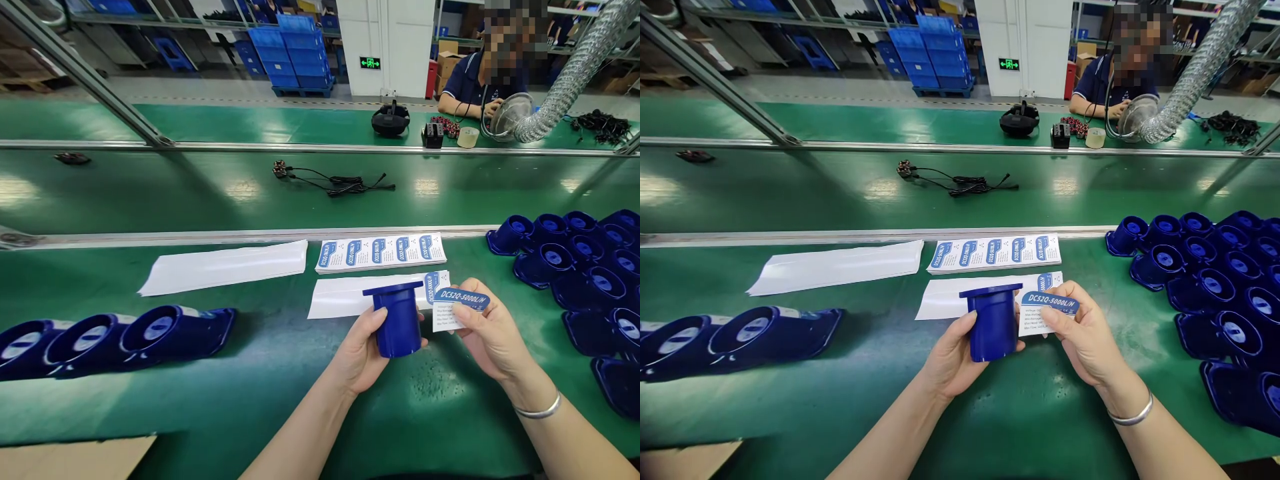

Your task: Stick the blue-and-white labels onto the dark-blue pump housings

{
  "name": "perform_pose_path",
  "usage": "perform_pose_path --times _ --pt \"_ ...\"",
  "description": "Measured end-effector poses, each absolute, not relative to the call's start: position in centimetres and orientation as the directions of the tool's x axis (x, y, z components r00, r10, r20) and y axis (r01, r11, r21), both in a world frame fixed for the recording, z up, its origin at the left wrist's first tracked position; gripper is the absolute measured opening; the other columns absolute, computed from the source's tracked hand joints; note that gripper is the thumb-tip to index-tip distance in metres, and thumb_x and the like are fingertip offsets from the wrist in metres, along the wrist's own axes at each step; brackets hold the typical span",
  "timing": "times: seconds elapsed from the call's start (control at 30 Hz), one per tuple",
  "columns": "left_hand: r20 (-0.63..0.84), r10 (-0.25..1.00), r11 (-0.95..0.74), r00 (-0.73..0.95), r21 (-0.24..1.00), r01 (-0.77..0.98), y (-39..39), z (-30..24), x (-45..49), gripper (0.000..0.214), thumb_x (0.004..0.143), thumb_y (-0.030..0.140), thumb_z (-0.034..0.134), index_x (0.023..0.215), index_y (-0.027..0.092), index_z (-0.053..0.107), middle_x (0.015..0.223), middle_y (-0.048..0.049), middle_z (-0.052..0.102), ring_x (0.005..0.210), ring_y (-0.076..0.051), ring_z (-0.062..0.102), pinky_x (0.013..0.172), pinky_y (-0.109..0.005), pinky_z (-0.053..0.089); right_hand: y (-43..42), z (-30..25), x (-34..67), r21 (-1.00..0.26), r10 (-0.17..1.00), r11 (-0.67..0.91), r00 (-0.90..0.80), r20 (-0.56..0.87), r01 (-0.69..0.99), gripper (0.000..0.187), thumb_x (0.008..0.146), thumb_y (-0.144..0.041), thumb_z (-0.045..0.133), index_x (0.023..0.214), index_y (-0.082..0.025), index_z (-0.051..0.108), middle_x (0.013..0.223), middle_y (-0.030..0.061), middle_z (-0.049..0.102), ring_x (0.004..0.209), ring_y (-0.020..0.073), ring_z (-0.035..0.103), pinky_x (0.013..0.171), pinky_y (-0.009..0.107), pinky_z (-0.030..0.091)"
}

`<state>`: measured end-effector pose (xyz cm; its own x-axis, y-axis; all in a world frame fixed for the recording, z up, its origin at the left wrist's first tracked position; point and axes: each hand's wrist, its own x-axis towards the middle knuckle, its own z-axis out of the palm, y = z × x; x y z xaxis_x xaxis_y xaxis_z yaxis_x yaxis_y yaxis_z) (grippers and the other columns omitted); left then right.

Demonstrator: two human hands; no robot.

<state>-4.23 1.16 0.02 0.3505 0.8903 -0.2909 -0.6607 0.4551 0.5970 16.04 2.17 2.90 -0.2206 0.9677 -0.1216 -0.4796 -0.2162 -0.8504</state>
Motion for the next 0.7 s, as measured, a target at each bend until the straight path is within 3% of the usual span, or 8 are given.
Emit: perform_pose_path --times 0.13,0.27,0.43,0.7 --pt "-0.326 0.908 0.418 0.262 0.693 -0.588 1.1 0.5 -3.8 0.057 0.079 0.037 0.081 0.130 0.017 0.063 0.123 -0.0132 0.072 0.122 -0.036 0.063 0.103 -0.053 0.054 2.0 2.8 15.8 -0.857 0.965 -0.233 -0.222 -0.143 -0.459 0.036 0.073 -0.029 0.092 0.088 -0.023 0.060 0.079 -0.0028 0.069 0.072 0.0147 0.064 0.069 0.027 0.056" --pt "-0.249 0.958 0.287 0.142 0.811 -0.510 1.1 0.9 -3.2 0.065 0.081 0.034 0.082 0.139 0.021 0.056 0.137 -0.0111 0.066 0.134 -0.033 0.055 0.115 -0.046 0.045 1.7 2.5 15.4 -0.864 0.958 -0.254 -0.236 -0.164 -0.434 0.036 0.072 -0.028 0.093 0.095 -0.023 0.066 0.085 -0.0012 0.071 0.077 0.0144 0.065 0.075 0.027 0.056" --pt "-0.241 0.966 0.257 0.095 0.844 -0.471 0.8 1.1 -2.6 0.064 0.085 0.040 0.078 0.141 0.021 0.055 0.137 -0.0109 0.066 0.134 -0.032 0.055 0.115 -0.045 0.044 1.5 2.5 14.8 -0.872 0.957 -0.242 -0.255 -0.141 -0.426 0.030 0.074 -0.030 0.091 0.079 -0.021 0.062 0.083 -0.0021 0.067 0.073 0.0123 0.061 0.068 0.023 0.052" --pt "-0.304 0.945 0.322 0.119 0.799 -0.509 0.5 1.5 -2.4 0.059 0.085 0.041 0.077 0.139 0.023 0.059 0.136 -0.0096 0.067 0.131 -0.034 0.058 0.109 -0.046 0.049 1.2 2.2 14.8 -0.888 0.944 -0.261 -0.292 -0.154 -0.378 0.031 0.078 -0.028 0.089 0.085 -0.023 0.059 0.080 -0.0044 0.063 0.070 0.0104 0.057 0.070 0.022 0.049"
